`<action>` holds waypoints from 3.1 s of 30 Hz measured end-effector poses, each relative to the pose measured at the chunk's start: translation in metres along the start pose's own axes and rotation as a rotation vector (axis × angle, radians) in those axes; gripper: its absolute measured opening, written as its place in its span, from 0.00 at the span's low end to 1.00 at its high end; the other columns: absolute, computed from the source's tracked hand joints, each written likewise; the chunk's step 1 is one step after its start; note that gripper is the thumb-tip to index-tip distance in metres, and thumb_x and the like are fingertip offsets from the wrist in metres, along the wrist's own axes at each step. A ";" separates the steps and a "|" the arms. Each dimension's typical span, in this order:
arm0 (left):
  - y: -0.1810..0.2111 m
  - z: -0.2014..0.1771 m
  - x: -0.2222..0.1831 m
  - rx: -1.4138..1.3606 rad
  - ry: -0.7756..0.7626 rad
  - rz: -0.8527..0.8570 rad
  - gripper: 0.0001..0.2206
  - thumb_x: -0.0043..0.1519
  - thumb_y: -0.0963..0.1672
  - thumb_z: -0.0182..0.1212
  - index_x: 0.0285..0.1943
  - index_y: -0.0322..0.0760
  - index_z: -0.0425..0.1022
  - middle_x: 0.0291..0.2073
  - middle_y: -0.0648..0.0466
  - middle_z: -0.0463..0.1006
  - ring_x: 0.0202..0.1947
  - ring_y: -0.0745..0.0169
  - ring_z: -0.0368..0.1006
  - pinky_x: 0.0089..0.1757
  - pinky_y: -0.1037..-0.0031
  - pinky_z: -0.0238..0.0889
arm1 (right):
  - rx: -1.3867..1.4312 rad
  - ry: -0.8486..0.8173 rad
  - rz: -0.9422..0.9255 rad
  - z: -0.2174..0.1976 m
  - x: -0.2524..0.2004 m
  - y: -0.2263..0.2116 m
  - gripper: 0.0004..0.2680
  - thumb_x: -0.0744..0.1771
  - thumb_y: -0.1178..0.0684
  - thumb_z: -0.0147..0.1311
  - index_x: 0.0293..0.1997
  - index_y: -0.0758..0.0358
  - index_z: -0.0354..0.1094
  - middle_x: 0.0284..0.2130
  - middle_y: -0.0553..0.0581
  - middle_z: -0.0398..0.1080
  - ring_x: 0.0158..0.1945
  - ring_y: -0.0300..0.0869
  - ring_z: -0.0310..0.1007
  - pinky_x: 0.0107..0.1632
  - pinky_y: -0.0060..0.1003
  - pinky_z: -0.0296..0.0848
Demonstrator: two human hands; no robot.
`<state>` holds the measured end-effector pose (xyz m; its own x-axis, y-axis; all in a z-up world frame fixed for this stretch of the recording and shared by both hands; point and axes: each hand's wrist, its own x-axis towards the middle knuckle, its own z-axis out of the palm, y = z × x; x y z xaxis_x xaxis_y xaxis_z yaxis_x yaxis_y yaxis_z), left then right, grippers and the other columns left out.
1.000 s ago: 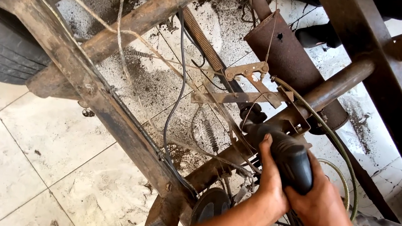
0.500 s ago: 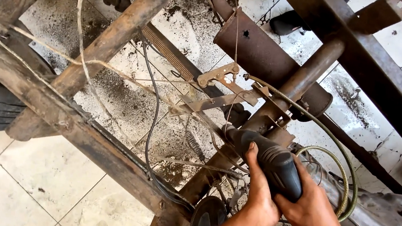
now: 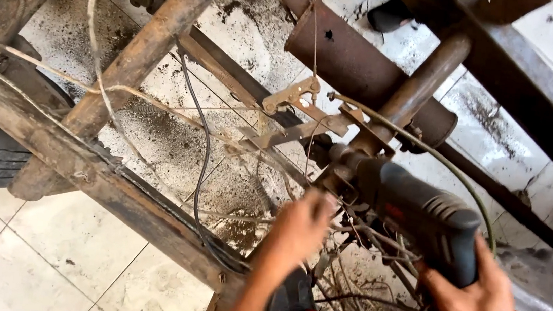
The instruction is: Using a power drill to bore holes into a vehicle chassis frame.
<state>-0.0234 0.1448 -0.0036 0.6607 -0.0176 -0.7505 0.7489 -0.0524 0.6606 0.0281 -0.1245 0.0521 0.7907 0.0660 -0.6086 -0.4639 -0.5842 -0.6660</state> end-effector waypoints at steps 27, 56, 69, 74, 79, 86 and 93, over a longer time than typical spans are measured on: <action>-0.070 -0.116 -0.099 0.437 0.630 -0.026 0.17 0.70 0.50 0.50 0.61 0.45 0.79 0.28 0.52 0.76 0.26 0.63 0.69 0.30 0.68 0.62 | -0.174 0.150 -0.226 -0.046 -0.027 -0.057 0.24 0.63 0.59 0.63 0.66 0.72 0.61 0.45 0.63 0.77 0.44 0.45 0.80 0.46 0.38 0.79; -0.010 0.099 -0.016 -1.328 -0.385 -0.059 0.50 0.57 0.71 0.33 0.73 0.33 0.59 0.67 0.48 0.66 0.70 0.52 0.61 0.69 0.61 0.48 | -0.267 -0.293 -0.112 0.053 0.007 -0.060 0.35 0.60 0.60 0.61 0.77 0.59 0.44 0.42 0.70 0.78 0.29 0.44 0.81 0.36 0.40 0.81; -0.001 0.108 0.020 -1.491 -0.083 -0.188 0.48 0.52 0.72 0.40 0.70 0.41 0.64 0.56 0.50 0.75 0.62 0.55 0.70 0.67 0.59 0.55 | -0.266 -0.361 -0.101 0.044 0.025 -0.043 0.37 0.61 0.60 0.59 0.79 0.57 0.41 0.45 0.67 0.79 0.28 0.46 0.81 0.36 0.40 0.82; -0.013 0.116 0.029 -1.473 -0.017 -0.154 0.51 0.51 0.72 0.40 0.70 0.37 0.65 0.54 0.48 0.77 0.62 0.54 0.71 0.65 0.58 0.58 | -0.280 -0.397 -0.083 0.037 0.029 -0.027 0.37 0.61 0.60 0.58 0.80 0.55 0.40 0.43 0.68 0.79 0.25 0.49 0.84 0.33 0.41 0.84; -0.006 0.122 0.026 -1.540 0.202 -0.289 0.49 0.50 0.71 0.47 0.72 0.40 0.61 0.54 0.45 0.75 0.61 0.51 0.72 0.66 0.56 0.57 | -0.214 -0.462 -0.134 0.030 0.032 -0.019 0.37 0.60 0.60 0.58 0.79 0.56 0.40 0.41 0.69 0.80 0.27 0.49 0.85 0.35 0.40 0.83; -0.007 0.116 0.033 -1.487 0.241 -0.296 0.48 0.52 0.69 0.51 0.72 0.36 0.60 0.55 0.42 0.76 0.61 0.51 0.74 0.64 0.61 0.61 | -0.151 -0.544 -0.225 0.030 0.042 -0.019 0.37 0.61 0.61 0.58 0.79 0.57 0.39 0.51 0.71 0.75 0.39 0.53 0.86 0.43 0.43 0.82; 0.005 0.111 0.035 -1.471 0.338 -0.343 0.45 0.52 0.67 0.52 0.69 0.35 0.63 0.54 0.43 0.77 0.55 0.53 0.77 0.58 0.62 0.71 | -0.294 -0.564 -0.173 0.031 0.048 -0.031 0.39 0.62 0.53 0.65 0.79 0.50 0.36 0.52 0.67 0.75 0.50 0.54 0.81 0.55 0.51 0.78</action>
<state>-0.0025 0.0327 -0.0292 0.2806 0.0188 -0.9596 0.1153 0.9919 0.0531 0.0680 -0.0780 0.0294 0.4767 0.5460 -0.6890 -0.1571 -0.7182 -0.6778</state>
